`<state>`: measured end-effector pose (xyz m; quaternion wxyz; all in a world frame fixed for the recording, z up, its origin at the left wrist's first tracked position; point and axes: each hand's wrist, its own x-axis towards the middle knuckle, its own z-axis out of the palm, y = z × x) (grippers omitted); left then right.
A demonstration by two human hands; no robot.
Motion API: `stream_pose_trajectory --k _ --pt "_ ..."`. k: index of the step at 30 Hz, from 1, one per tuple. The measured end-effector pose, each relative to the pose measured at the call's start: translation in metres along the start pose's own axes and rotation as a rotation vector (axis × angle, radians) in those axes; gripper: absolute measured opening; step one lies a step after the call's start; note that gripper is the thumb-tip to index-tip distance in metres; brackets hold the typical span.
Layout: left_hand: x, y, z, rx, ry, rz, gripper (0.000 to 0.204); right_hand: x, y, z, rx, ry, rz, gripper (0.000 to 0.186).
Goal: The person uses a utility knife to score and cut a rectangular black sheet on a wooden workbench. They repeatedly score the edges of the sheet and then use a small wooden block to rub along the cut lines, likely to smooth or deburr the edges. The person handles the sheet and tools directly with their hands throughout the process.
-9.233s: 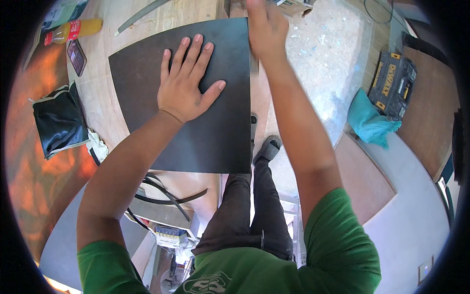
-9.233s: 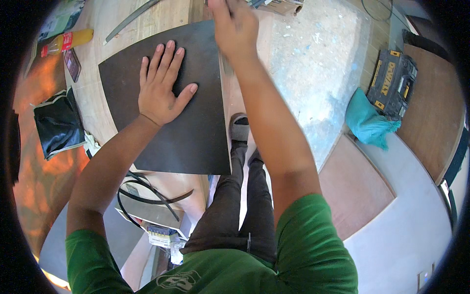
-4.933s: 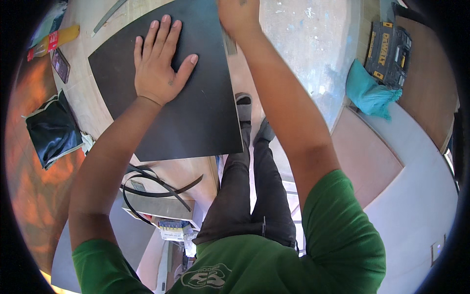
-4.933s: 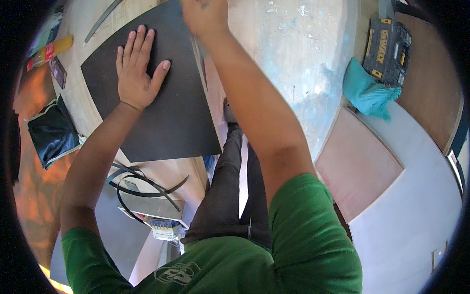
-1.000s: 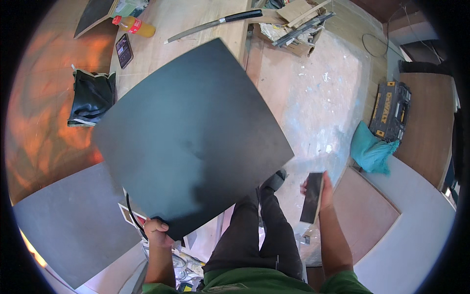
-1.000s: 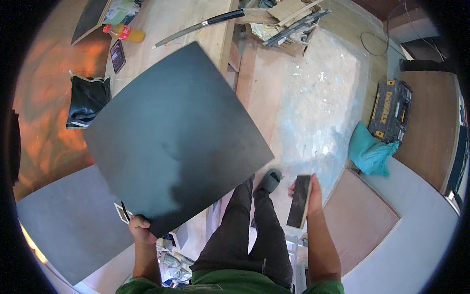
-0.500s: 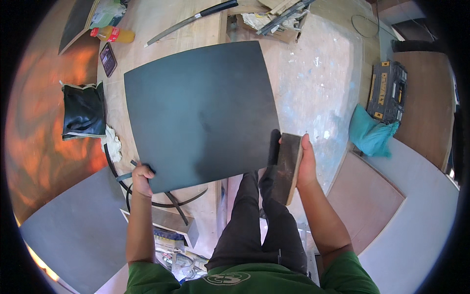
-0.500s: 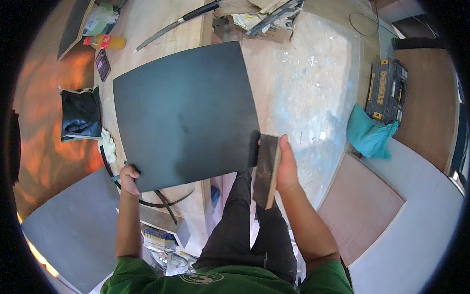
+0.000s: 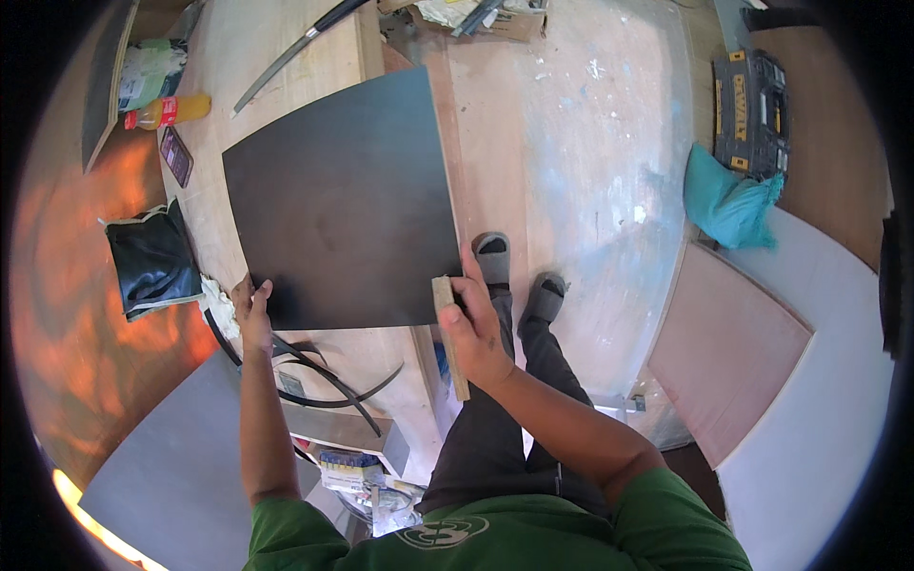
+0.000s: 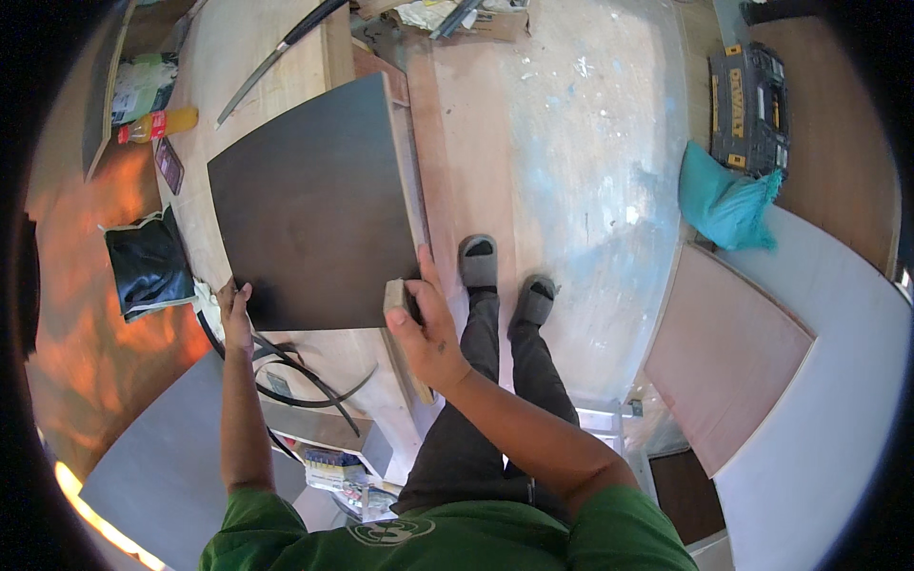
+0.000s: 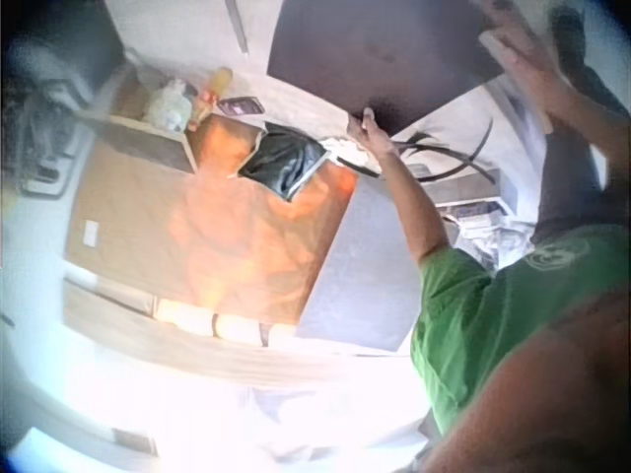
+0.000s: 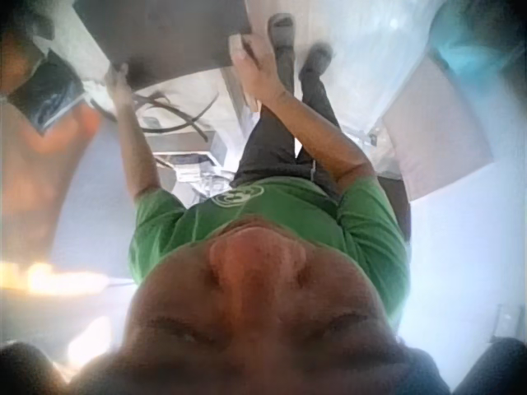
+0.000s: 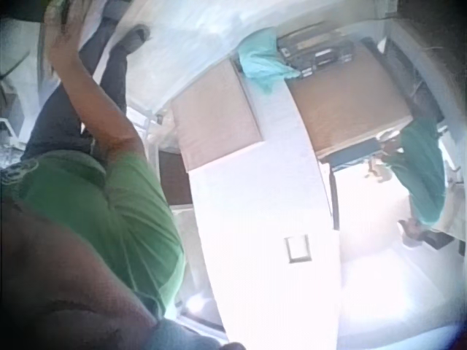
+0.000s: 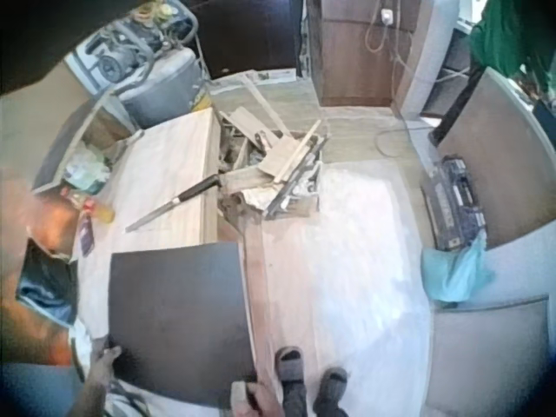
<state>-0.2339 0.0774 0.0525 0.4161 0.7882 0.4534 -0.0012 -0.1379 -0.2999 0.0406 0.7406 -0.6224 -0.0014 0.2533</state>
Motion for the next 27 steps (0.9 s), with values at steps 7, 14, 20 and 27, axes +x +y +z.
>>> stream_pose_trajectory --k 7,14,20,27 --pt "0.016 -0.024 0.005 0.301 0.171 -0.028 0.065 -0.004 0.021 0.008 -0.108 -0.070 -0.014 0.051" --pt "-0.027 0.109 0.128 0.652 -0.151 0.919 0.073 -0.046 0.034 -0.023 -0.145 -0.211 -0.049 0.055" --pt "0.020 0.156 0.210 0.542 -0.139 1.171 0.081 -0.068 -0.043 -0.072 -0.475 -0.442 0.452 0.065" --pt "0.066 0.159 0.225 0.526 0.080 1.146 0.065 -0.009 -0.182 -0.043 -1.050 -0.718 -0.262 0.040"
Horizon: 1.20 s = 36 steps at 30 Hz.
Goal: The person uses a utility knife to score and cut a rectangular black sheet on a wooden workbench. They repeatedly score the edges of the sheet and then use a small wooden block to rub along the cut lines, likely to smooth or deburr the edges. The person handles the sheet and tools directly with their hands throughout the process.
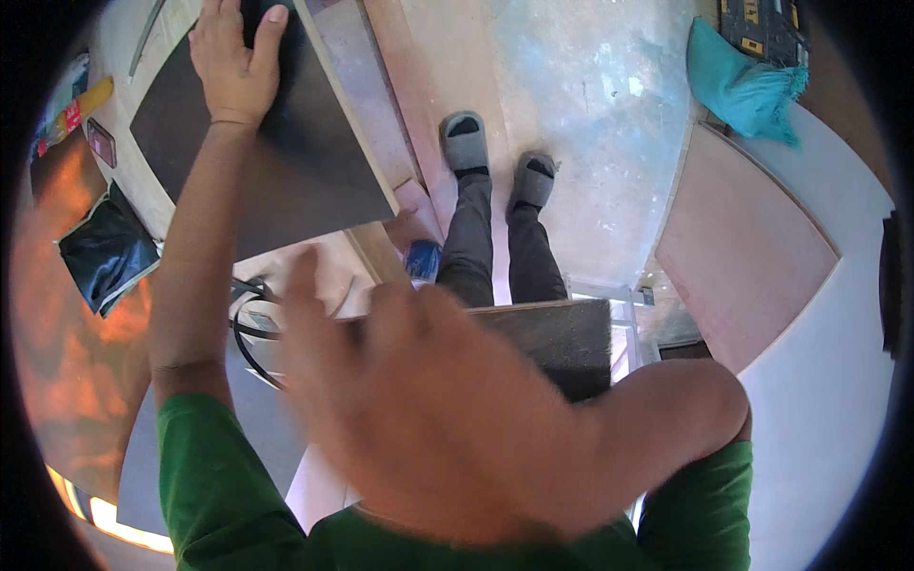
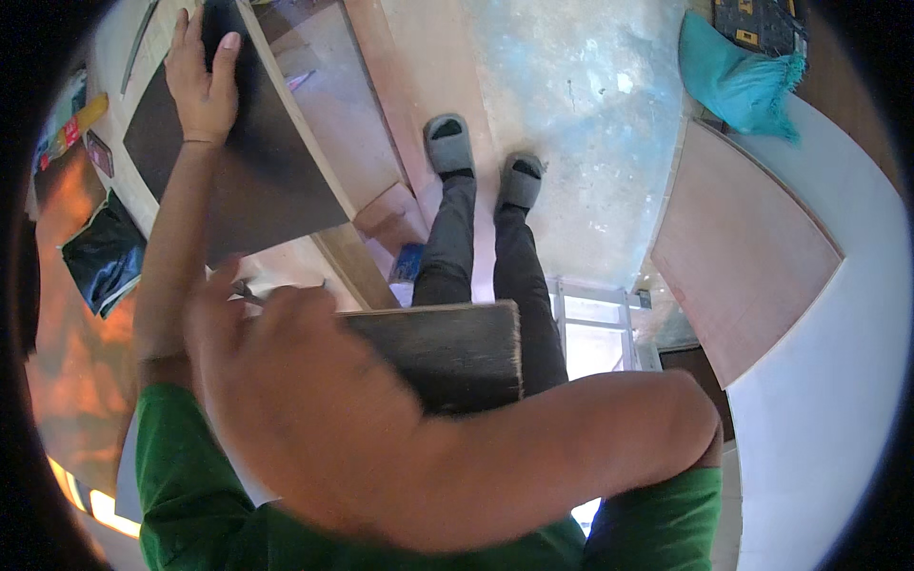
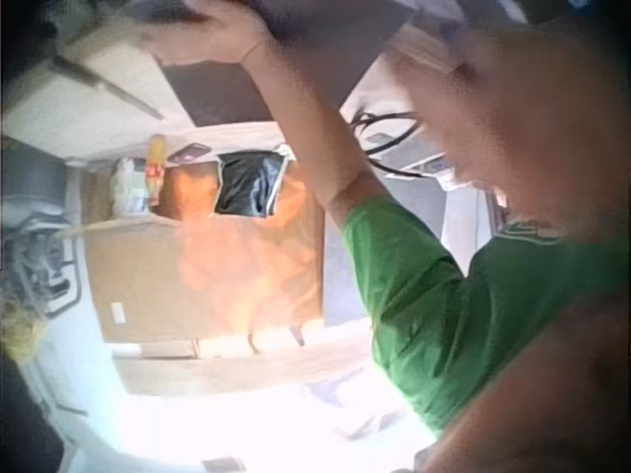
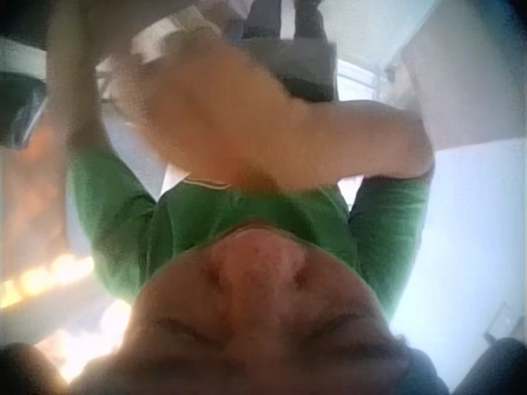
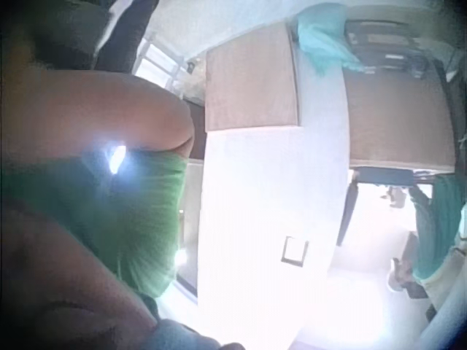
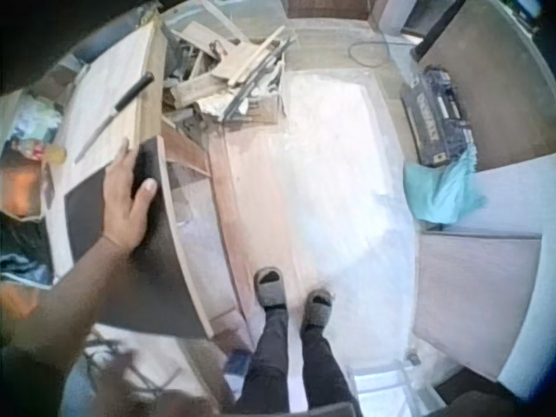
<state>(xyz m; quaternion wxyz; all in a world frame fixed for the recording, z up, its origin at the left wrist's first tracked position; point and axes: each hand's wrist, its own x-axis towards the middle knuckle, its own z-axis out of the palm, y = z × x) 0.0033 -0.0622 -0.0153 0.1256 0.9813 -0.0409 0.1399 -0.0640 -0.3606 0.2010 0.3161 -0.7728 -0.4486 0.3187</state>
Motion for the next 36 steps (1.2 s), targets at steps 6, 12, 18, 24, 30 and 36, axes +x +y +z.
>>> stream_pose_trajectory --k 6,12,18,24,30,36 --pt "0.009 0.004 0.003 -0.030 -0.083 0.039 0.056 -0.002 -0.006 -0.020 -0.173 0.011 -0.068 0.043" --pt "-0.004 0.023 0.015 -0.233 -0.083 -0.122 0.053 -0.019 0.002 -0.021 -0.129 0.021 -0.212 0.045" --pt "0.015 0.020 0.007 -0.013 -0.106 -0.050 0.059 -0.058 0.038 -0.038 0.287 0.197 0.185 0.048" --pt "0.008 0.012 0.000 0.052 -0.059 -0.015 0.059 -0.018 0.124 0.166 1.069 0.631 0.498 0.052" --pt "0.003 0.014 -0.006 0.062 -0.067 -0.053 0.060 0.031 0.090 0.241 0.835 0.766 0.398 0.055" --pt "0.005 0.021 -0.005 0.060 -0.098 -0.125 0.062 0.106 0.122 0.186 0.748 0.836 0.346 0.052"
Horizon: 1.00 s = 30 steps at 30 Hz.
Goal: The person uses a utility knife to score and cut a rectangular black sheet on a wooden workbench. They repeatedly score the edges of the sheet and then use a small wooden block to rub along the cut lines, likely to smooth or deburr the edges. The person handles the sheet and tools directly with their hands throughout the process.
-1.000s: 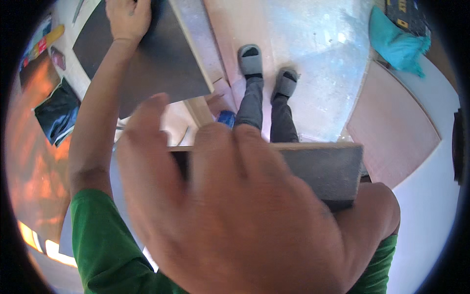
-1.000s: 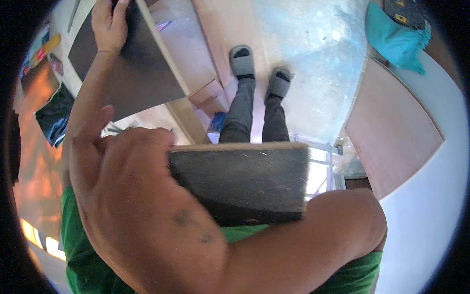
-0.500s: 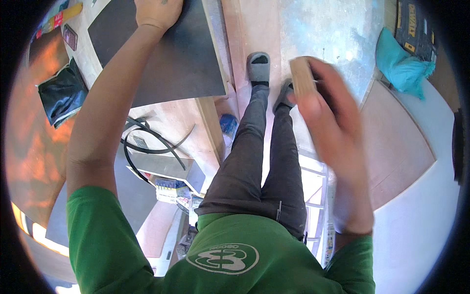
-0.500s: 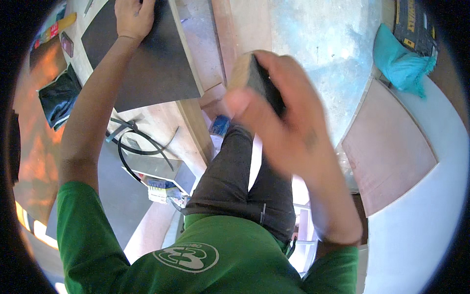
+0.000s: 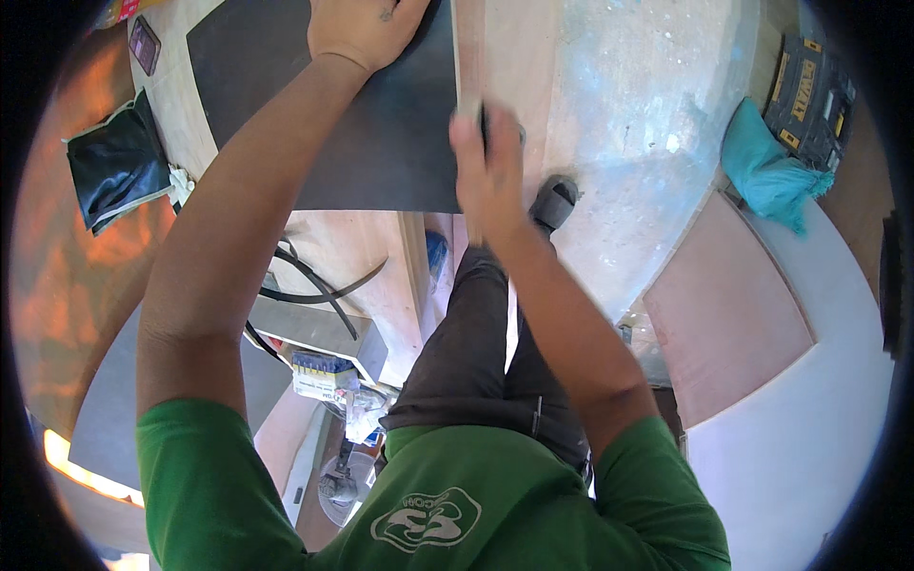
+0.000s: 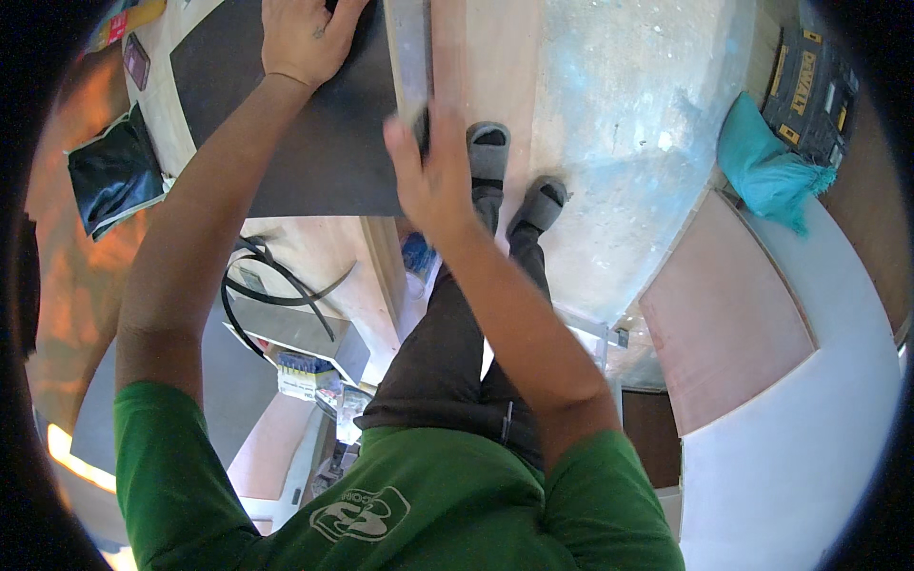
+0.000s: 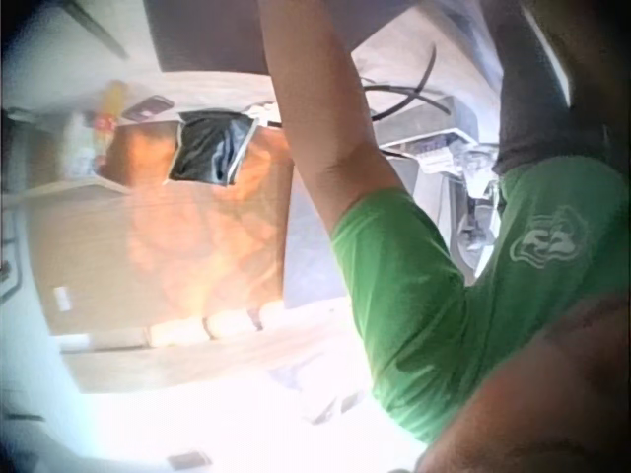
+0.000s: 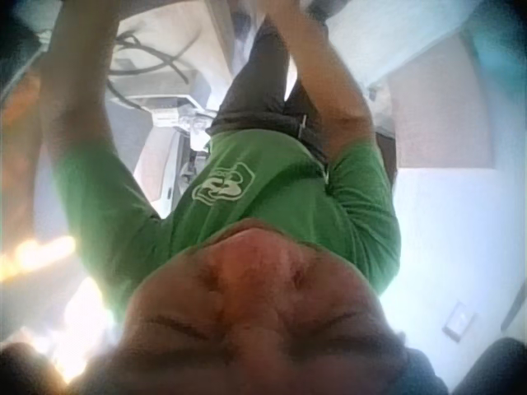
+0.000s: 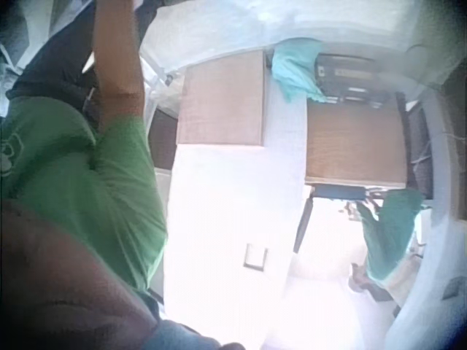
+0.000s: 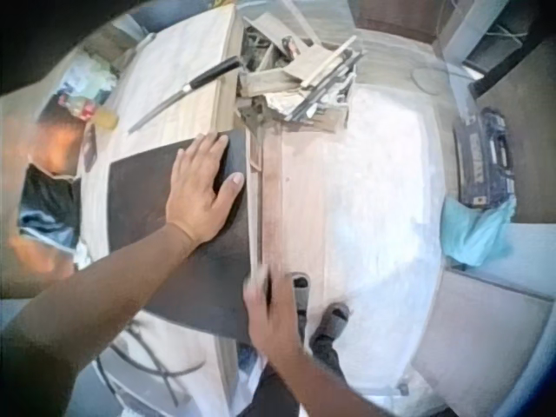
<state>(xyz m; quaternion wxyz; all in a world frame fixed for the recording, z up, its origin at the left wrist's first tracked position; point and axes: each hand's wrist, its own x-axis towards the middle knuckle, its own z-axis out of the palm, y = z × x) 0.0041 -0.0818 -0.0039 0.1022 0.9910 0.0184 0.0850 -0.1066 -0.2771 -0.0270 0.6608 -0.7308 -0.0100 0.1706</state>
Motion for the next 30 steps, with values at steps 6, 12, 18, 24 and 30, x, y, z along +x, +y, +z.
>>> stream_pose_trajectory --k 6,12,18,24,30 --pt "-0.001 -0.003 -0.002 0.008 0.001 -0.006 0.063 0.026 -0.008 0.006 -0.022 0.015 0.023 0.034" --pt "0.003 -0.001 -0.003 0.010 -0.020 0.004 0.064 -0.051 -0.004 0.003 0.047 0.059 0.169 0.038" --pt "0.009 0.004 -0.001 -0.001 -0.001 -0.021 0.063 0.121 -0.005 0.014 -0.019 0.063 -0.043 0.038" --pt "0.004 0.003 -0.009 -0.039 -0.012 -0.059 0.062 -0.079 0.006 -0.001 -0.044 0.016 0.187 0.036" --pt "0.007 0.005 -0.010 -0.059 -0.026 -0.084 0.067 0.075 -0.016 0.012 -0.031 0.040 0.166 0.043"
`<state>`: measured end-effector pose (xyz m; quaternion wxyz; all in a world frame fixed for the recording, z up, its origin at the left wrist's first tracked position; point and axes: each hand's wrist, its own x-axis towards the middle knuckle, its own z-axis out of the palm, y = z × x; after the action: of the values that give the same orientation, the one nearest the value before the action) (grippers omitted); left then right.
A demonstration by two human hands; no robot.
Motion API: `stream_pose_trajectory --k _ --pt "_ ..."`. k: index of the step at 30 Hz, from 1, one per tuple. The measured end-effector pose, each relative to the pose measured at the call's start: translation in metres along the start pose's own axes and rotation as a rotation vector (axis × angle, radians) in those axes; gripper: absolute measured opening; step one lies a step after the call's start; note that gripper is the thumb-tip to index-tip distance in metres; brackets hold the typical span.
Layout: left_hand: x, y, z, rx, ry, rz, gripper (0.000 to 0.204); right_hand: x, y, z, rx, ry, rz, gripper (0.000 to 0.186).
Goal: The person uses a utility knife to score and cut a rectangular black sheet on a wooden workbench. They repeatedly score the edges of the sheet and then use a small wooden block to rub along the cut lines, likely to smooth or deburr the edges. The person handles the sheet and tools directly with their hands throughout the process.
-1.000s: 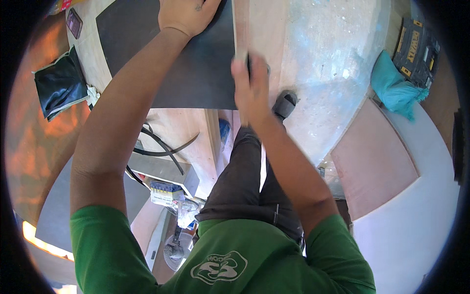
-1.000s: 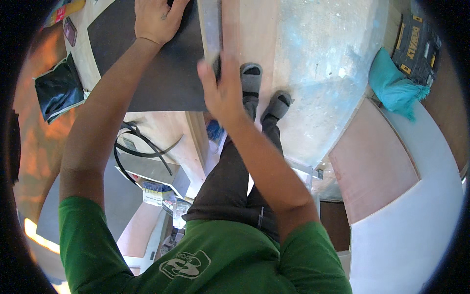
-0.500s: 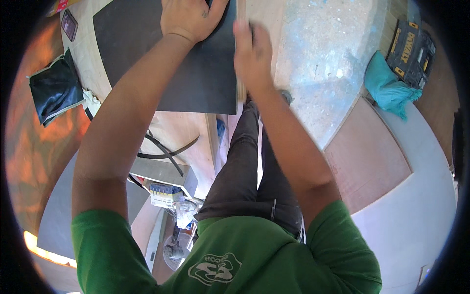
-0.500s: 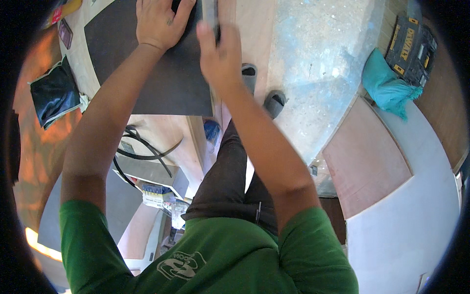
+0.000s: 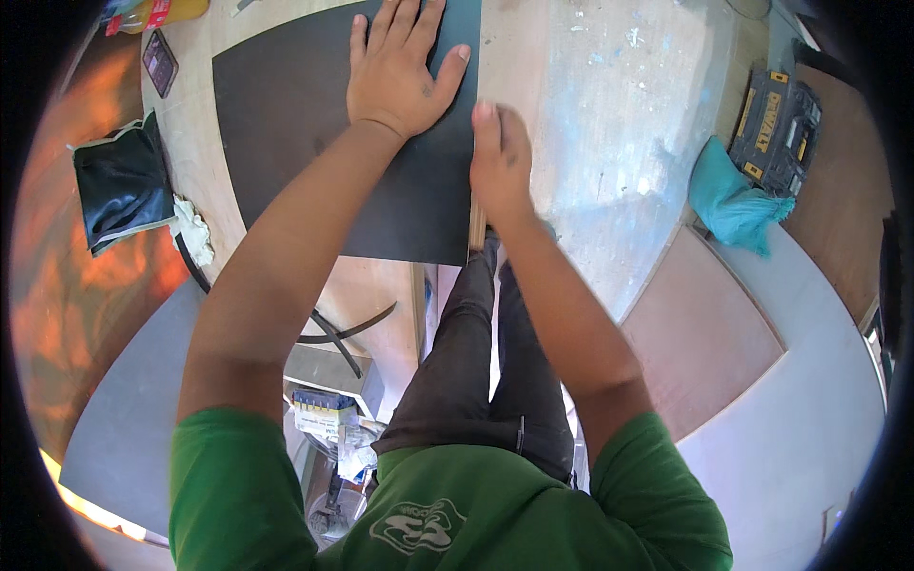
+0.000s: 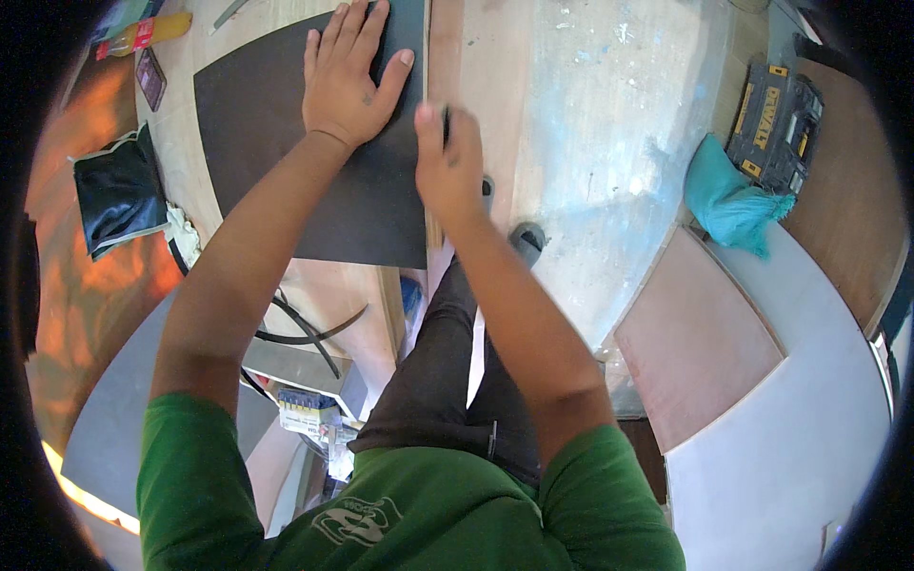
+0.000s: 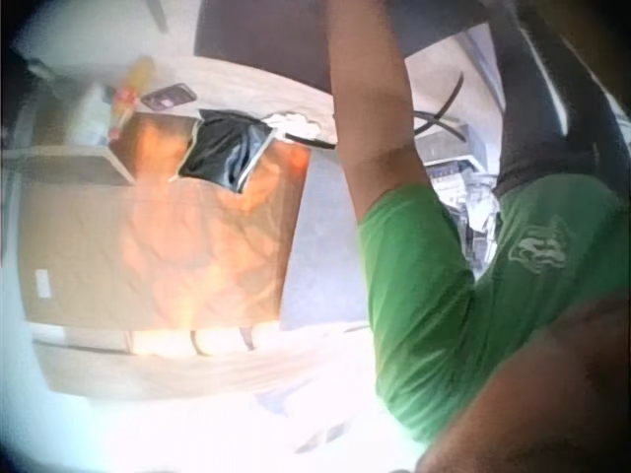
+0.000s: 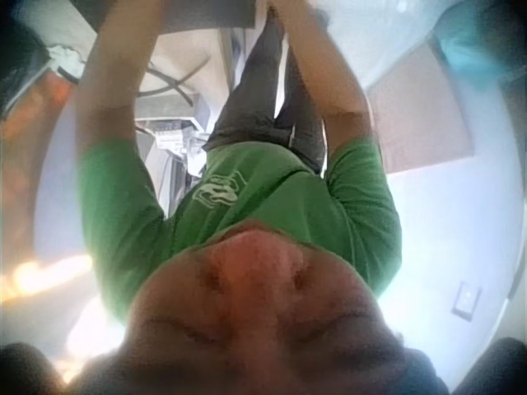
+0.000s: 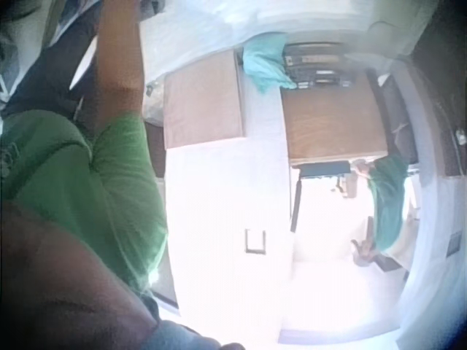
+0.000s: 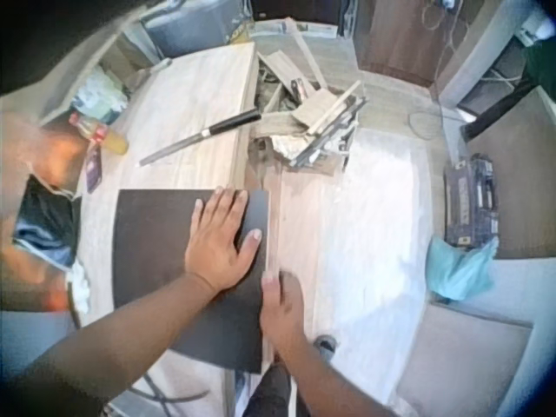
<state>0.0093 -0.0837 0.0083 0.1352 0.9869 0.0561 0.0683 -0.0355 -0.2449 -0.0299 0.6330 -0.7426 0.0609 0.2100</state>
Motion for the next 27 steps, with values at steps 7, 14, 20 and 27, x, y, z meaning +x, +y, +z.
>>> stream_pose_trajectory --k 7,14,20,27 --pt "0.012 -0.047 -0.005 0.027 0.038 0.155 0.068 -0.018 0.010 -0.007 0.051 0.005 0.037 0.049" --pt "0.005 -0.071 -0.012 0.122 0.023 0.109 0.070 -0.077 0.027 -0.005 -0.027 0.050 0.055 0.049" --pt "0.016 -0.057 0.005 0.192 0.070 -0.006 0.069 0.093 -0.023 0.007 0.061 0.007 -0.096 0.049" --pt "0.009 -0.061 -0.004 0.111 -0.016 0.221 0.071 -0.023 0.006 -0.017 0.000 0.035 -0.016 0.054"
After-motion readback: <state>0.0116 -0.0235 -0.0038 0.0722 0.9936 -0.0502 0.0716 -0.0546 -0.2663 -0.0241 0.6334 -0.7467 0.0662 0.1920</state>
